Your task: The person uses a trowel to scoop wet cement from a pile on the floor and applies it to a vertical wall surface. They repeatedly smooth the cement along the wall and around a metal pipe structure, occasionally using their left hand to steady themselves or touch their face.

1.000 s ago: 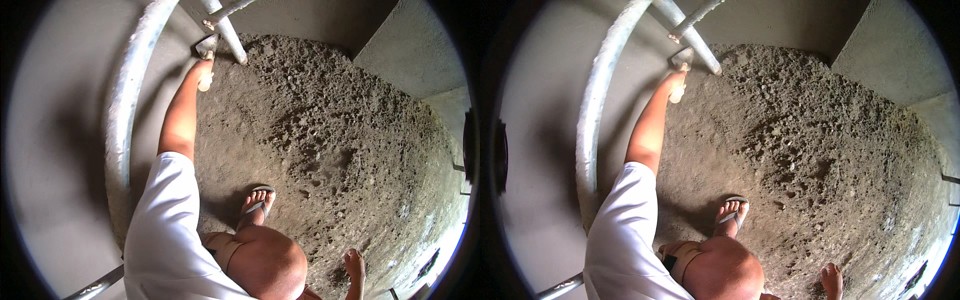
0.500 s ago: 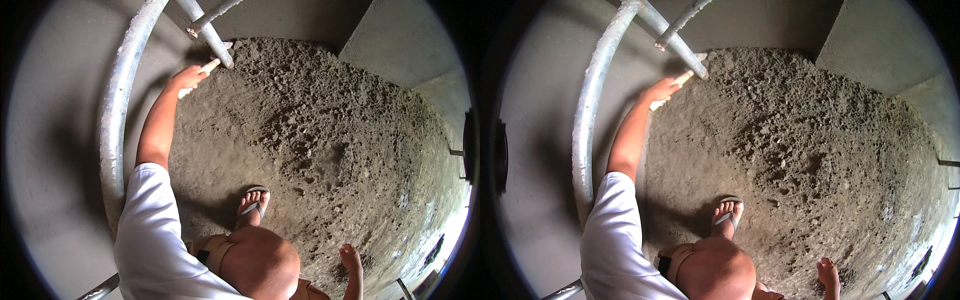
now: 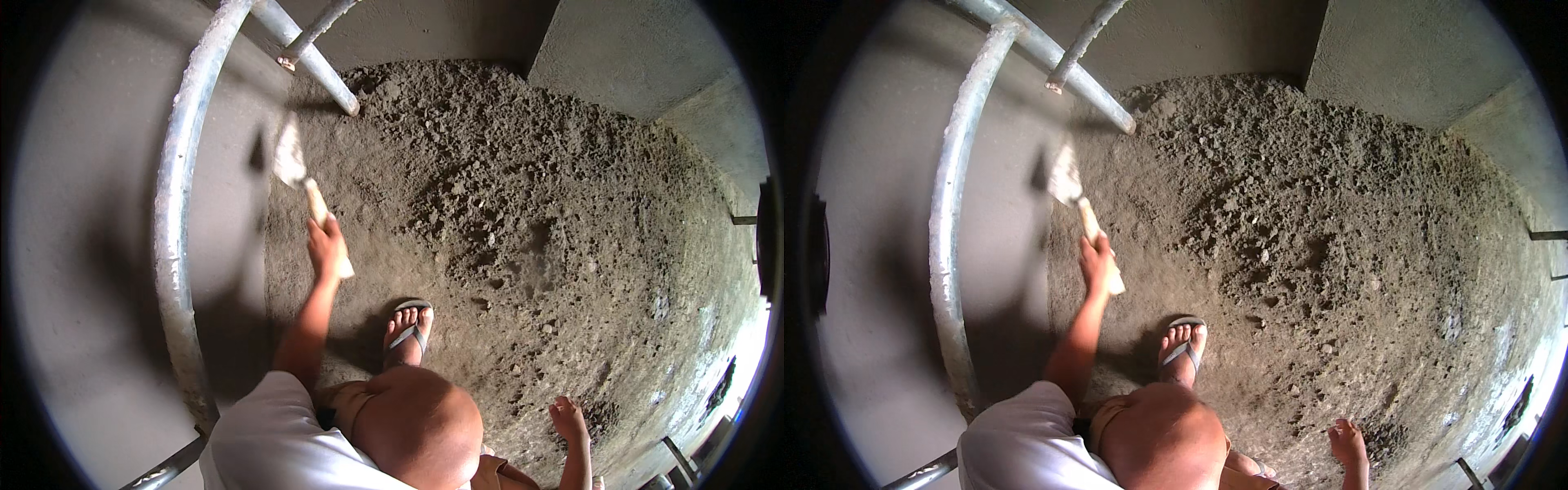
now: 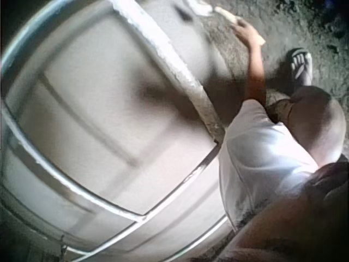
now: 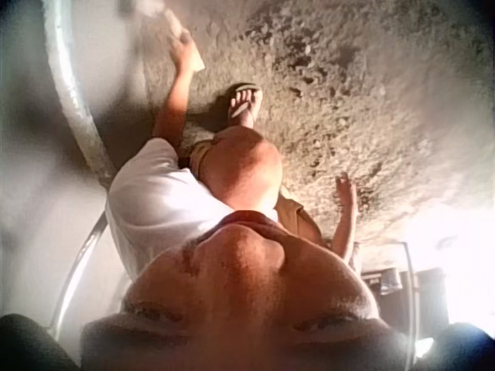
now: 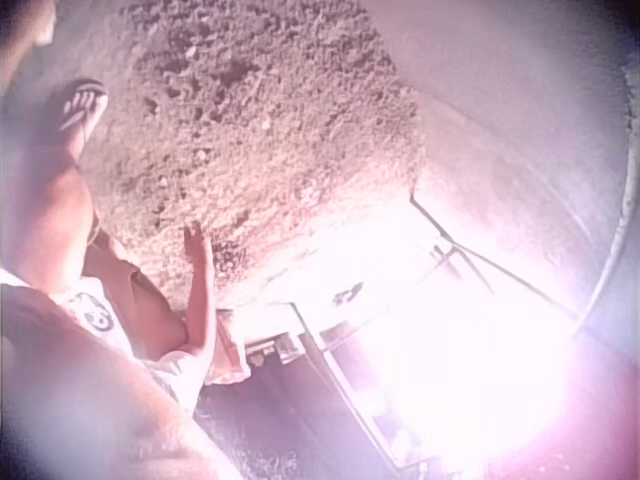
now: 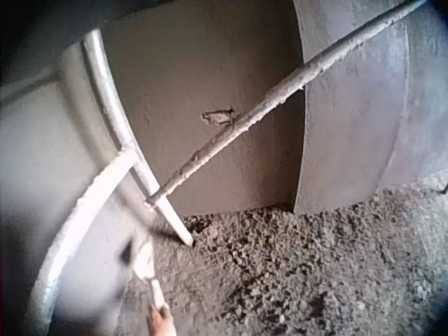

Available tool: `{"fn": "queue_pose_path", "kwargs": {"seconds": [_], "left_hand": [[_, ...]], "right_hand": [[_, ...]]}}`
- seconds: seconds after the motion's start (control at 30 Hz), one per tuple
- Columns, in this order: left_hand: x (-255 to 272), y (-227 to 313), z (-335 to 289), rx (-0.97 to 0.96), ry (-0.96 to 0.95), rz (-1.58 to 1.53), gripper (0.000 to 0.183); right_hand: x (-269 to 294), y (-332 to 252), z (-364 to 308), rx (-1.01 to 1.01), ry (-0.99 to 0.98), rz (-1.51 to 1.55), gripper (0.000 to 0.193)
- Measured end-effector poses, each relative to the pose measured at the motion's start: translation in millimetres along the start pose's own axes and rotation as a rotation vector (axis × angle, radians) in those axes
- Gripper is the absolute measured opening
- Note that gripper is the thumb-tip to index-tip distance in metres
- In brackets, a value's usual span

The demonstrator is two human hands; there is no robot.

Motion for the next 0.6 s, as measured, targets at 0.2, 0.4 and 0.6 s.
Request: {"fn": "queue_pose_path", "kwargs": {"seconds": [0.2, 0.4, 0.6], "left_hand": [[-53.2, 73.1, -90.3, -0.150, -0.466, -0.263, 0.035], [-131.1, 193.8, -58.6, 0.111, -0.452, -0.675, 0.043], [-149.3, 268.0, -10.5, 0.287, -0.050, -0.412, 0.045]], "right_hand": [[12.2, -32.7, -13.9, 0.001, 0.007, 0.042, 0.035], [23.8, -20.6, -14.8, 0.024, 0.127, -0.001, 0.032], [11.1, -2.5, -25.5, -0.016, 0.104, 0.055, 0.033]]}}
Point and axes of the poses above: each hand's wrist, its own z-axis towards the middle knuckle, its own x-axis out of the back of the hand, y = z × x, the point moved 4 cm from there along z, towards the middle knuckle, and after that the axes turned 8 degrees about z, right-handed, at the moved point
